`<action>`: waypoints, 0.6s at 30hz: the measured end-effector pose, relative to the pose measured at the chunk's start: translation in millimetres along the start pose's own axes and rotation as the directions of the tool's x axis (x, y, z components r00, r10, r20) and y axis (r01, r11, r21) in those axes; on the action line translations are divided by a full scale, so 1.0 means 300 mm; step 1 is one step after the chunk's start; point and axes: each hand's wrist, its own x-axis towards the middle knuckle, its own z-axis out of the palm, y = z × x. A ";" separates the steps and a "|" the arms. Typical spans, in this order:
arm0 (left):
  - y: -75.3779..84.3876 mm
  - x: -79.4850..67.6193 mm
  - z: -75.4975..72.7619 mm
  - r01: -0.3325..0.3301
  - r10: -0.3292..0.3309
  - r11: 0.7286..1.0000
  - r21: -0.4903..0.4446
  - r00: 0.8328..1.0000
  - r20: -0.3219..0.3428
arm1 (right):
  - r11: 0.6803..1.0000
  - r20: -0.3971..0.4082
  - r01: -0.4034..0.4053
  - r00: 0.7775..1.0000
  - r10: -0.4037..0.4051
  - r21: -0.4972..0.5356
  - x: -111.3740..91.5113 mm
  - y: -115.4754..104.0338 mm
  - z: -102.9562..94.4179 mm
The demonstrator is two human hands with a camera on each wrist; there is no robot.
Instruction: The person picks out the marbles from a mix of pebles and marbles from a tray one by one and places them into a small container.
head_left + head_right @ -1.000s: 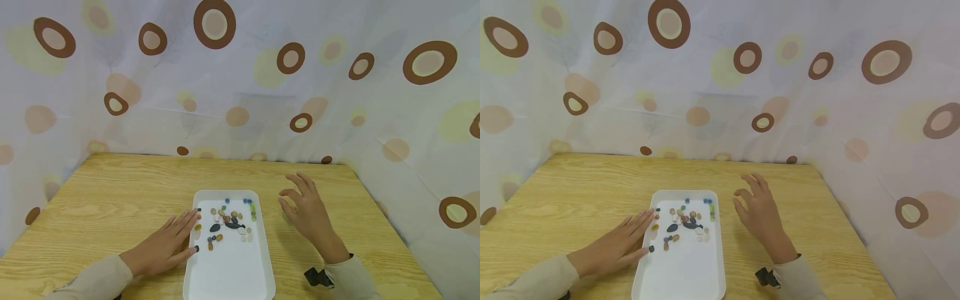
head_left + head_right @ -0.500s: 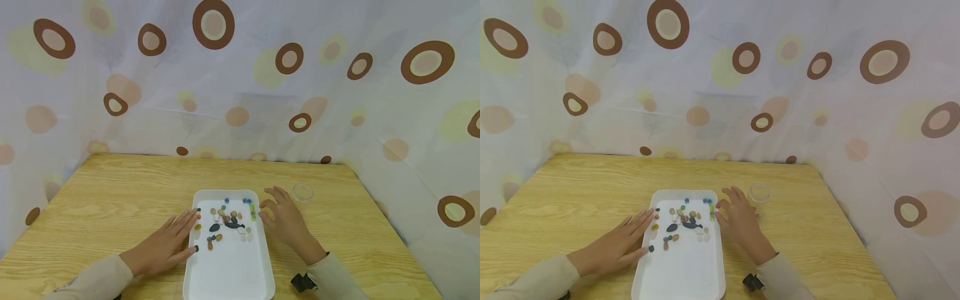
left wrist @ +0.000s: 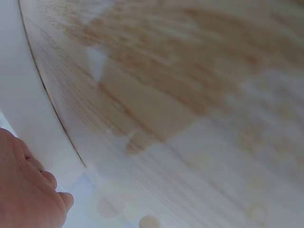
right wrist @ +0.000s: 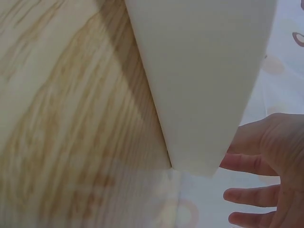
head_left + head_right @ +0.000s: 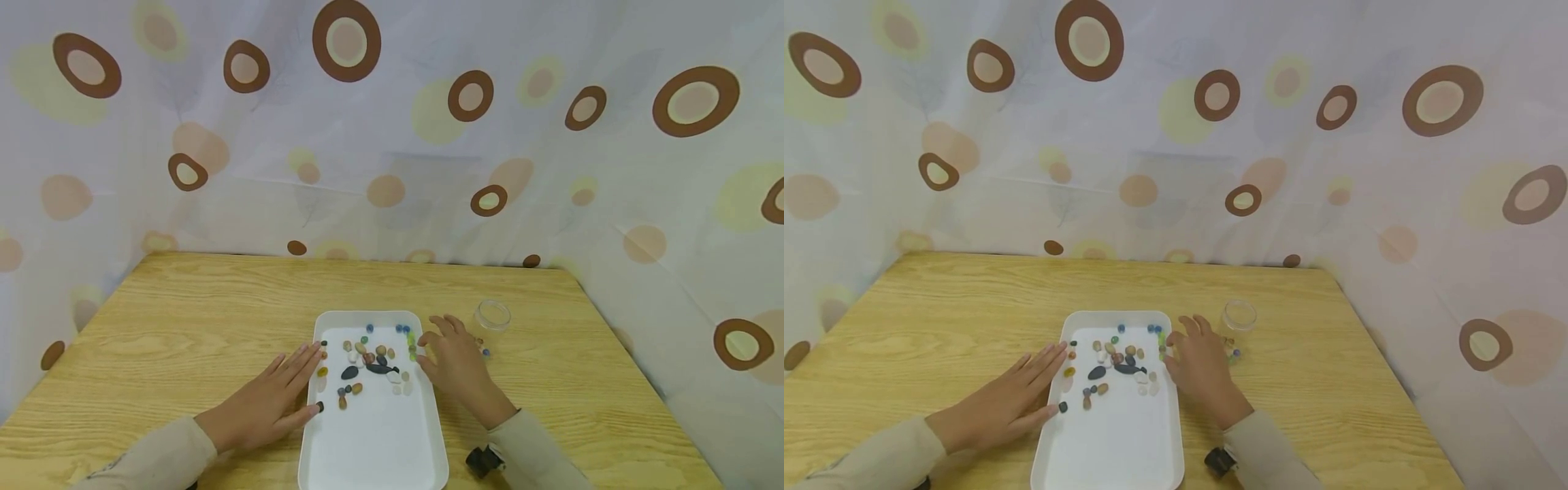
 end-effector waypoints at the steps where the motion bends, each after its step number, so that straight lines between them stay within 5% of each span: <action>1: 0.002 0.000 -0.001 0.001 -0.001 1.000 -0.002 1.000 0.001 | 1.000 0.006 -0.003 1.000 0.003 -0.003 0.001 -0.002 0.001; 18: 0.006 0.000 -0.006 -0.005 0.005 1.000 0.003 1.000 0.004 | 0.996 0.016 0.015 1.000 -0.014 -0.090 0.015 -0.015 0.028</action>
